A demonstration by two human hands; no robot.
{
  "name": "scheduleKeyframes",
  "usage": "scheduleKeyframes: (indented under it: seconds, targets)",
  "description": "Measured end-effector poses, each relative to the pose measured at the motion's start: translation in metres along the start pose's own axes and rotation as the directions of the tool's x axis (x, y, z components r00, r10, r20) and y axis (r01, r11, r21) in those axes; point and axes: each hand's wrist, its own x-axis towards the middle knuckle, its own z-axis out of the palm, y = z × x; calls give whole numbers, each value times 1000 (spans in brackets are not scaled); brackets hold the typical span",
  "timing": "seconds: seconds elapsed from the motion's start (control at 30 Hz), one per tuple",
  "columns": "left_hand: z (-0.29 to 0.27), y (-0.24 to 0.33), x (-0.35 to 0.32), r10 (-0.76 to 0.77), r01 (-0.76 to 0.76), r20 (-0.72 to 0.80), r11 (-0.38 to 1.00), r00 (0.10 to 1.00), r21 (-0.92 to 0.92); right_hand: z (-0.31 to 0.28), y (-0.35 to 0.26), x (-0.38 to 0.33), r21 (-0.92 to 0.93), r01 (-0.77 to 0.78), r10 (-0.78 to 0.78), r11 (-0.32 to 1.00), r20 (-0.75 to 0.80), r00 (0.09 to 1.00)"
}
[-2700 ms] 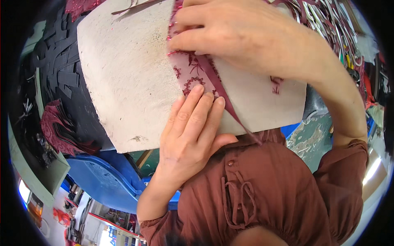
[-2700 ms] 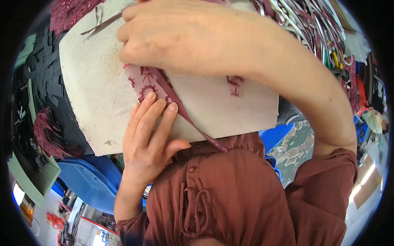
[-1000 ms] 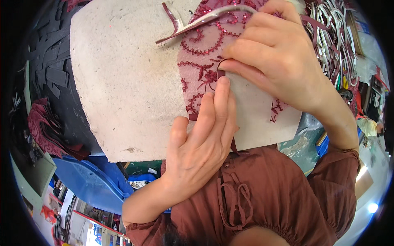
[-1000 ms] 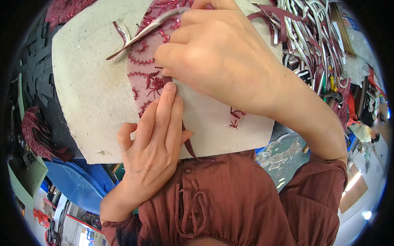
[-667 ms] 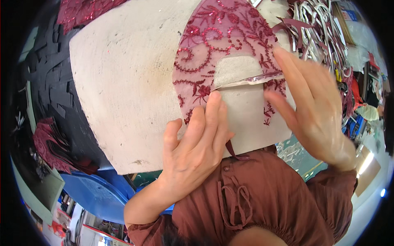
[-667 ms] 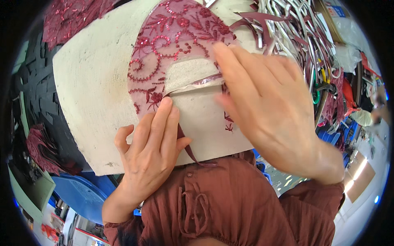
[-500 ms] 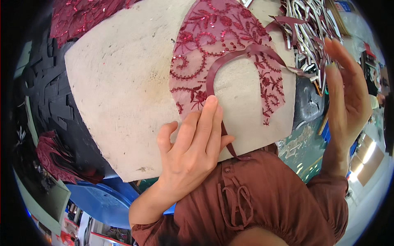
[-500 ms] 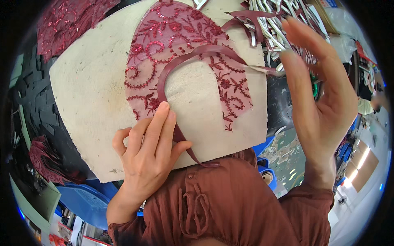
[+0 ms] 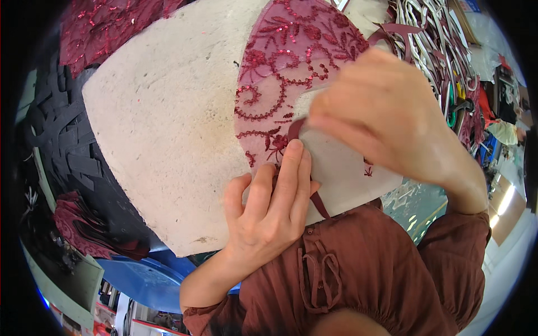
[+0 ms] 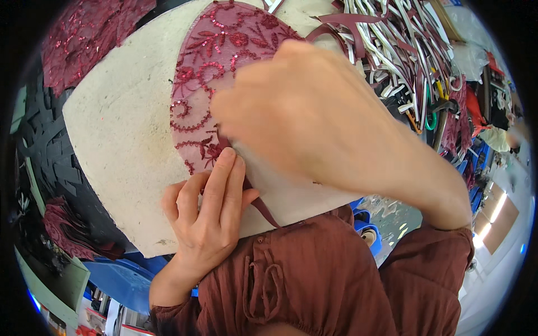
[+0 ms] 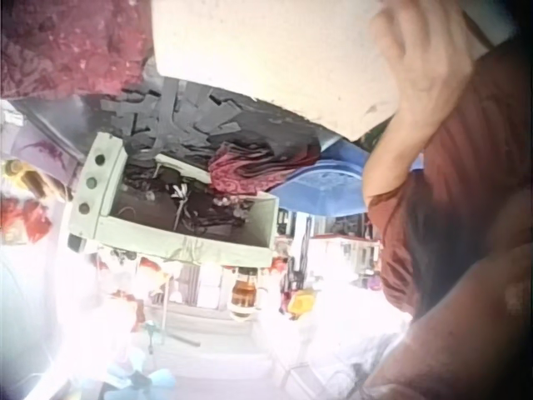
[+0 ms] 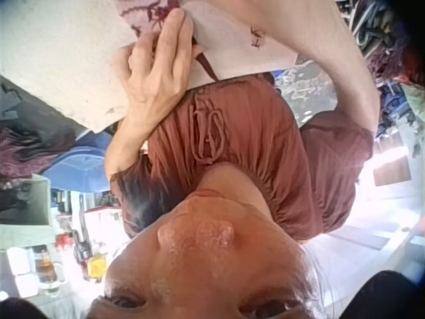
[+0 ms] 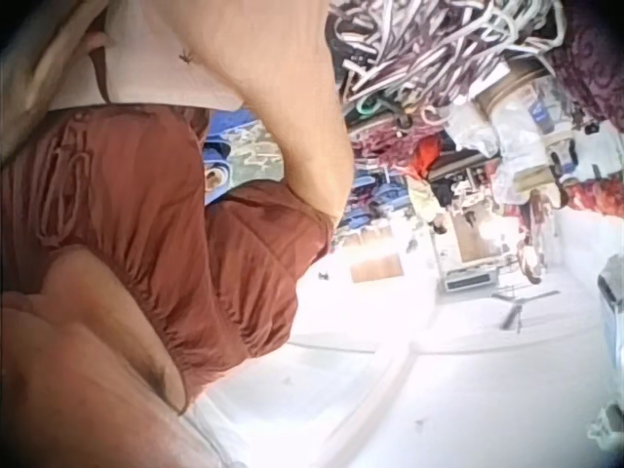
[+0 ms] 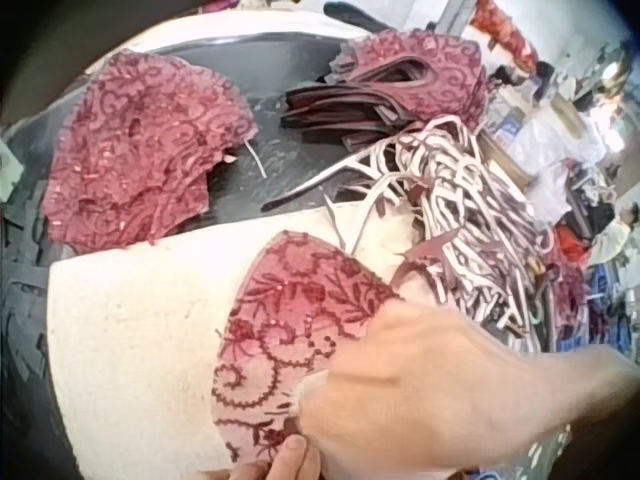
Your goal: The person aligns patterned fabric pieces onto shoe upper linings, peels protective backing to apply adhesive trim strips along the edges by hand, and taps the assembled pieces with a hammer.
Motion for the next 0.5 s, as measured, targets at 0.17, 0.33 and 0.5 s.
scheduleKeyframes:
  seconds: [0.17,0.33,0.5]
  targets:
    - [1,3,1,45,-36,-49,984,998,177,21,17,13,185,-21,41,982,-105,994]
    - [-4,5,5,19,-29,53,981,998,191,23,19,14,198,-45,65,979,-95,993]
    - [-9,-3,13,36,-54,120,987,992,151,29,17,17,141,-26,47,990,-148,988]
